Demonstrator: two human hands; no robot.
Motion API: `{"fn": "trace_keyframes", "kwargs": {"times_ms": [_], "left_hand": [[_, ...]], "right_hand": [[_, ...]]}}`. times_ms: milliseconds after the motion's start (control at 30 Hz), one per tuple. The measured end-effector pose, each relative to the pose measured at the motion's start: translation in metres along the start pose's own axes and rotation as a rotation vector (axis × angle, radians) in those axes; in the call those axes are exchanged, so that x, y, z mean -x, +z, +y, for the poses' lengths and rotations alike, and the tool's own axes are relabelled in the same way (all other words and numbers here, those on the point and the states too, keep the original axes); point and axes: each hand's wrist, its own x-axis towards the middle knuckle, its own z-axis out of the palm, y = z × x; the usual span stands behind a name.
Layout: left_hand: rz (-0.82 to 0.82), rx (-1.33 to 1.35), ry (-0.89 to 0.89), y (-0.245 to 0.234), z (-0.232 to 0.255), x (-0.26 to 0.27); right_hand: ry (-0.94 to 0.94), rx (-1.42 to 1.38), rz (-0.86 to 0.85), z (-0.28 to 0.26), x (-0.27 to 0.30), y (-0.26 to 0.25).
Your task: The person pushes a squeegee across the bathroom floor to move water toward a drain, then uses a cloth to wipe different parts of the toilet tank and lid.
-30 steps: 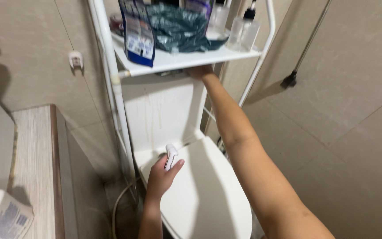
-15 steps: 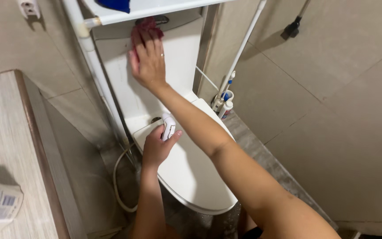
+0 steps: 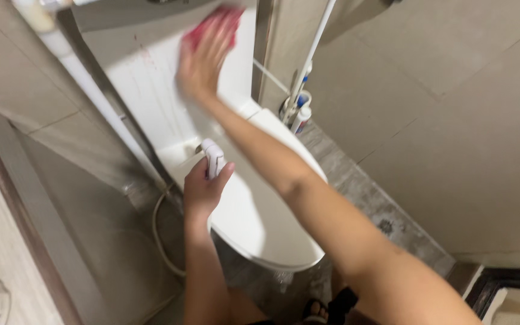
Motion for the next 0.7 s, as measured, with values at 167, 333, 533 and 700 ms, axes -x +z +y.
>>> {"fn": "trace_keyframes", "kwargs": {"times_ms": [167, 333, 533, 700], "left_hand": [[0.000, 0.045, -0.010, -0.002, -0.011, 0.010], [0.023, 0.064, 0.036, 0.006, -0.003, -0.005], [-0.034, 0.007, 0.000, 0.024, -0.012, 0.001], [-0.205, -0.075, 0.064, 0.037, -0.026, 0.014]], "right_hand": [[0.392, 0.134, -0.115, 0.086, -0.008, 0.008], [0.412, 0.044, -0.319, 0.109, 0.007, -0.042], [0.349, -0.058, -0.746, 0.112, 0.004, -0.180], [-0.159, 0.183, -1.126, 0.086, 0.048, -0.249]]}}
